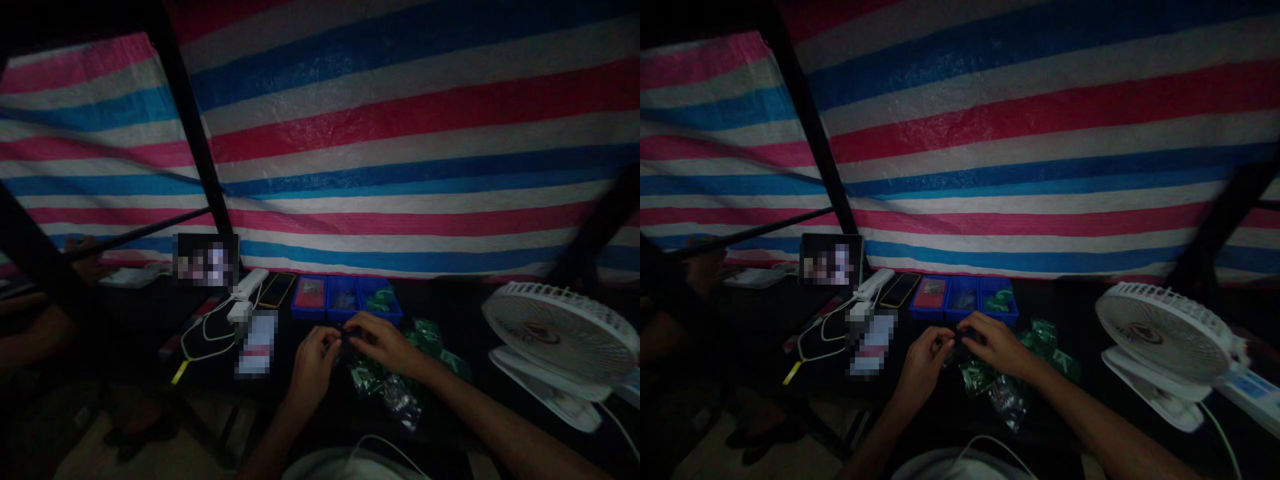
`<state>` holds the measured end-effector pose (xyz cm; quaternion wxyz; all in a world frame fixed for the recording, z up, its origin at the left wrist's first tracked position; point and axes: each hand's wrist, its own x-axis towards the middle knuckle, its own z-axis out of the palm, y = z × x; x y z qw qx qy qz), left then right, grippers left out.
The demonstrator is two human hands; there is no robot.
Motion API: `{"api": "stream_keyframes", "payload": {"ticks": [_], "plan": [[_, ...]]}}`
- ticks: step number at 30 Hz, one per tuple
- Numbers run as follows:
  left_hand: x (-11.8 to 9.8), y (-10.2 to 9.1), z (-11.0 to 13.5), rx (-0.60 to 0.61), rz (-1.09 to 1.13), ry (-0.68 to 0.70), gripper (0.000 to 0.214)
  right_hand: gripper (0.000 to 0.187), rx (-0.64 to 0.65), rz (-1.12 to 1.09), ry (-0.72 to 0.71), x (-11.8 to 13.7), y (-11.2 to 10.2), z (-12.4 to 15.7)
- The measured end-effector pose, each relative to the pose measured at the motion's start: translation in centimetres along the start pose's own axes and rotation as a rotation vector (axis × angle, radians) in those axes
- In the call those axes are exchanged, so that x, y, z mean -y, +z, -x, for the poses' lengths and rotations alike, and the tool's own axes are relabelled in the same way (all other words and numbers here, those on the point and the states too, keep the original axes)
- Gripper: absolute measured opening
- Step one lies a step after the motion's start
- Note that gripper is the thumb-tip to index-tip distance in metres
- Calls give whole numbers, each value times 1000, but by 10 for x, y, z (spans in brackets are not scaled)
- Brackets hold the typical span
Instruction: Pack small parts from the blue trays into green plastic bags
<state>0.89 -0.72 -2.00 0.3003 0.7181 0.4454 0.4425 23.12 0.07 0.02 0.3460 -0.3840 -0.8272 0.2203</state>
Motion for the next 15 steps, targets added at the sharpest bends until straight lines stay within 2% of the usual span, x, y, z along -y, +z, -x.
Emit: {"api": "stream_keyframes", "payload": {"ticks": [5,15], "plan": [[-3,-1,0,-20,85,23,20,30,56,-46,74,-7,4,0],[-6,0,2,32,137,62,24,21,61,-151,102,4,3,-3]]}}
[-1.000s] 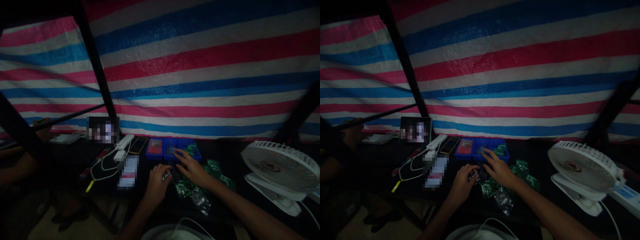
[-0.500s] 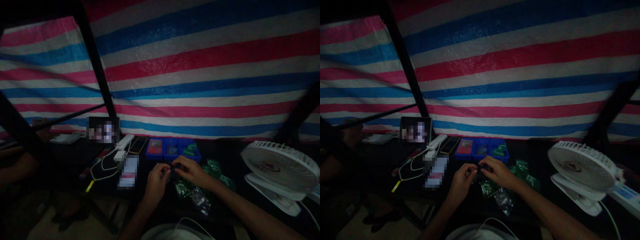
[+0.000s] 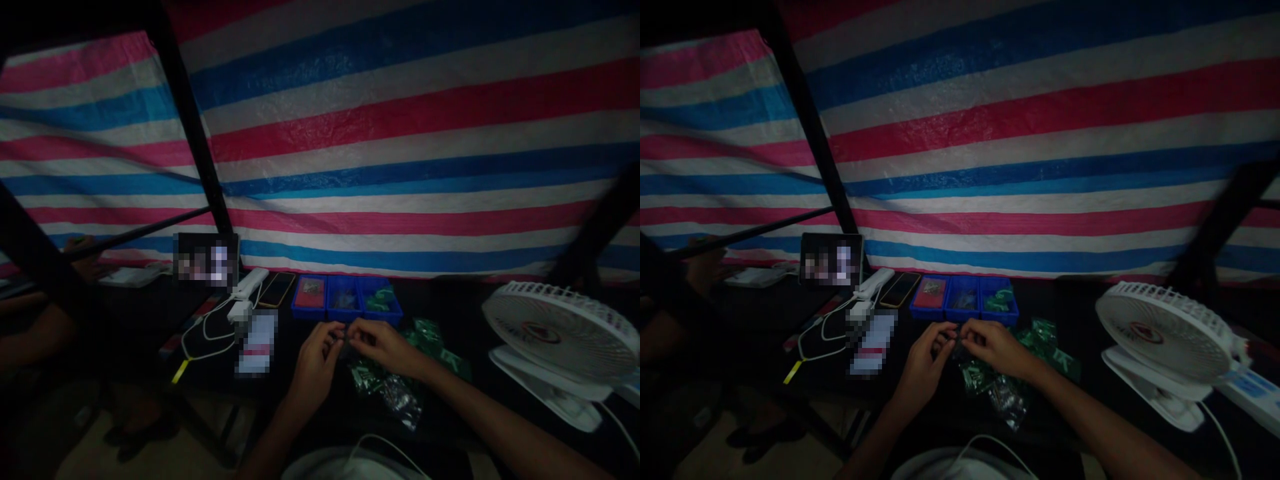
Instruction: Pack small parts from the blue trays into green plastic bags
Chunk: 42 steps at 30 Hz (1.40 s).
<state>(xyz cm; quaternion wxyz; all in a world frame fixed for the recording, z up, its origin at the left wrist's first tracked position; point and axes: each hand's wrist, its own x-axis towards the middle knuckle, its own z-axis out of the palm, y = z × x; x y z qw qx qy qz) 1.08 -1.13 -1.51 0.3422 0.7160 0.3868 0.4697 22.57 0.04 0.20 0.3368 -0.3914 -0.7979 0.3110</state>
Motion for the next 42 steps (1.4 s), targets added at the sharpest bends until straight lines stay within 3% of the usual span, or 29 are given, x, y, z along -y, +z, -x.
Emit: {"api": "stream_keyframes", "payload": {"ticks": [11,30,42], "plan": [[-3,0,0,51,-145,-17,10,7,-52,-33,-31,-1,-1,1],[-10,-1,1,109,-179,1,14,29,-45,-55,-80,7,-1,1],[-11,-1,2,56,-163,5,14,32,-37,-68,-56,-1,0,-1]]}}
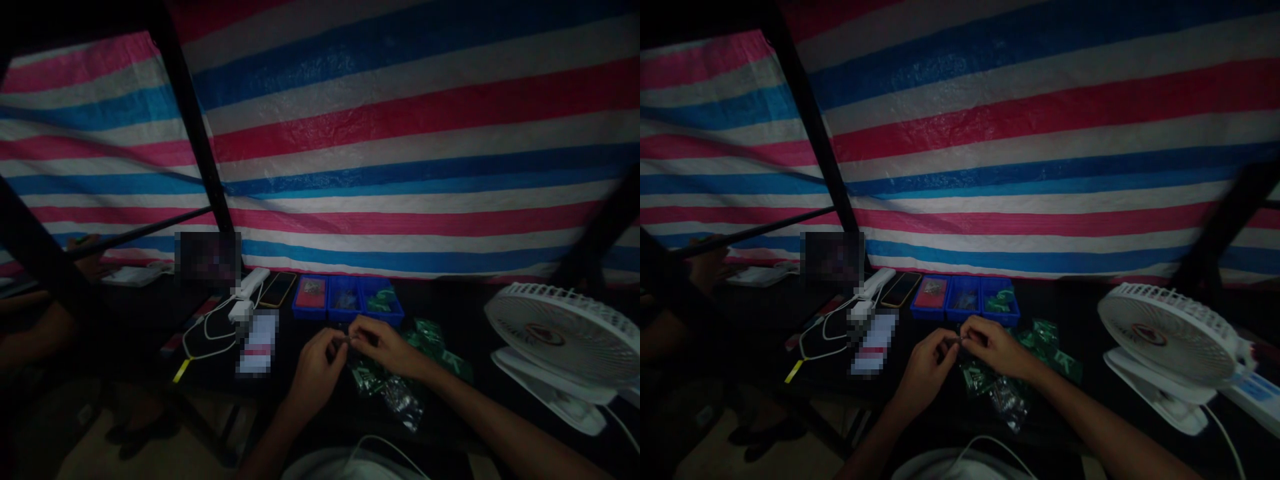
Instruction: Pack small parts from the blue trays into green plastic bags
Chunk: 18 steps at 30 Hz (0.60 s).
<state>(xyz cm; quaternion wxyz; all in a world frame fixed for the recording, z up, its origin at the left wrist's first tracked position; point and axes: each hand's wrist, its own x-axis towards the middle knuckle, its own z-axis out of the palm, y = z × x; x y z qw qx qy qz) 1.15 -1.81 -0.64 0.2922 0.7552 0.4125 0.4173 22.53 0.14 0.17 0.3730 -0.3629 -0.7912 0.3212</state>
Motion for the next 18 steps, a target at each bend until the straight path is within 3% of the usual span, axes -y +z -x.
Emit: {"api": "stream_keyframes", "payload": {"ticks": [11,18], "plan": [[2,1,2,-27,3,-2,9,36,23,6,15,5,1,-1],[0,0,2,-10,27,-26,20,36,0,-10,29,2,1,0]]}}
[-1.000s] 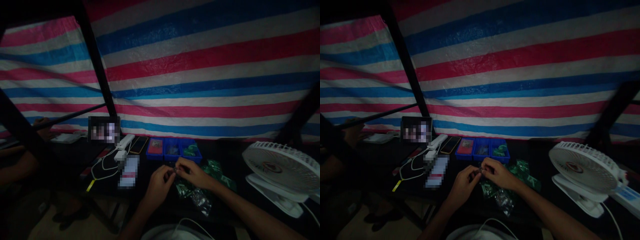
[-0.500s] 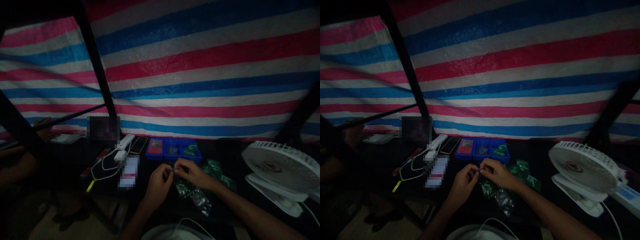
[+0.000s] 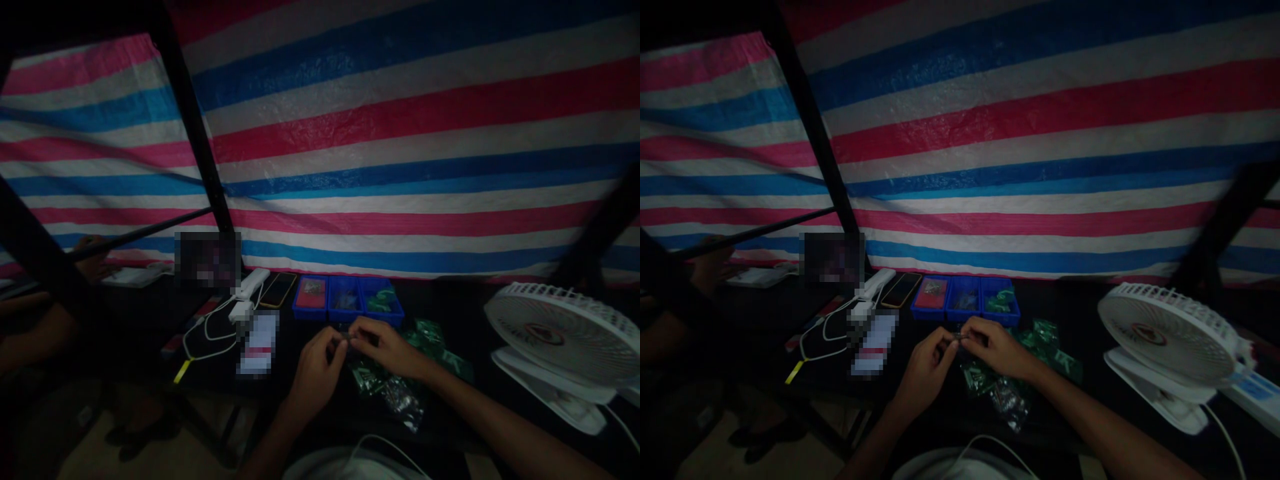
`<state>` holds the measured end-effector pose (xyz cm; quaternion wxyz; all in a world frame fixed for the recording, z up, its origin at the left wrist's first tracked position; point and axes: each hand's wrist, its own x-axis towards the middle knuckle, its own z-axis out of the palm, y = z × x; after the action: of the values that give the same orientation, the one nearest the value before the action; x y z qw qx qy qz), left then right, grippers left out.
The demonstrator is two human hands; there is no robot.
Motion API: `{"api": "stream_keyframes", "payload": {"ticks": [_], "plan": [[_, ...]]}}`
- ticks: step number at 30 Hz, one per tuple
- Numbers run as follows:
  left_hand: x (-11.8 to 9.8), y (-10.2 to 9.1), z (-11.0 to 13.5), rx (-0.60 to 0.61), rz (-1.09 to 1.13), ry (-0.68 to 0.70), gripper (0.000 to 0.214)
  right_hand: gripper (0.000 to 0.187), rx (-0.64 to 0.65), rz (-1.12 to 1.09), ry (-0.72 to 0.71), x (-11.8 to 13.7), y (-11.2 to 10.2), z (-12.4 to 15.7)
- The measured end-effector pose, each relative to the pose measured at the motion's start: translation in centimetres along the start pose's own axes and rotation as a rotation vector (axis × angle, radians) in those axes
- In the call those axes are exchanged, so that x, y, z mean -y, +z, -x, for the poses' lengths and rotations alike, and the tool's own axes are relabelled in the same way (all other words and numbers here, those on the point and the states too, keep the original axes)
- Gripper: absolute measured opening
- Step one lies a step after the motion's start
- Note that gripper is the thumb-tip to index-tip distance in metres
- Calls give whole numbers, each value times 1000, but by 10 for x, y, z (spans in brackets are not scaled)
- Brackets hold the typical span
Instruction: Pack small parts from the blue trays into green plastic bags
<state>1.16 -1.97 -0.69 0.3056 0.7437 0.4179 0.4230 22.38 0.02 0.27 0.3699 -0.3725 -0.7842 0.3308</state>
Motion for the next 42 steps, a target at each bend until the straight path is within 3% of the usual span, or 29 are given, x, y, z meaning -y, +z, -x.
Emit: {"api": "stream_keyframes", "payload": {"ticks": [9,23,42], "plan": [[1,-1,-1,25,-26,26,15,38,-28,25,-80,2,-2,-1],[1,-2,-1,13,1,-2,20,39,-23,-48,11,-2,-1,-2],[2,-1,-2,2,-20,24,18,33,-34,-45,-60,-1,-3,-2]]}}
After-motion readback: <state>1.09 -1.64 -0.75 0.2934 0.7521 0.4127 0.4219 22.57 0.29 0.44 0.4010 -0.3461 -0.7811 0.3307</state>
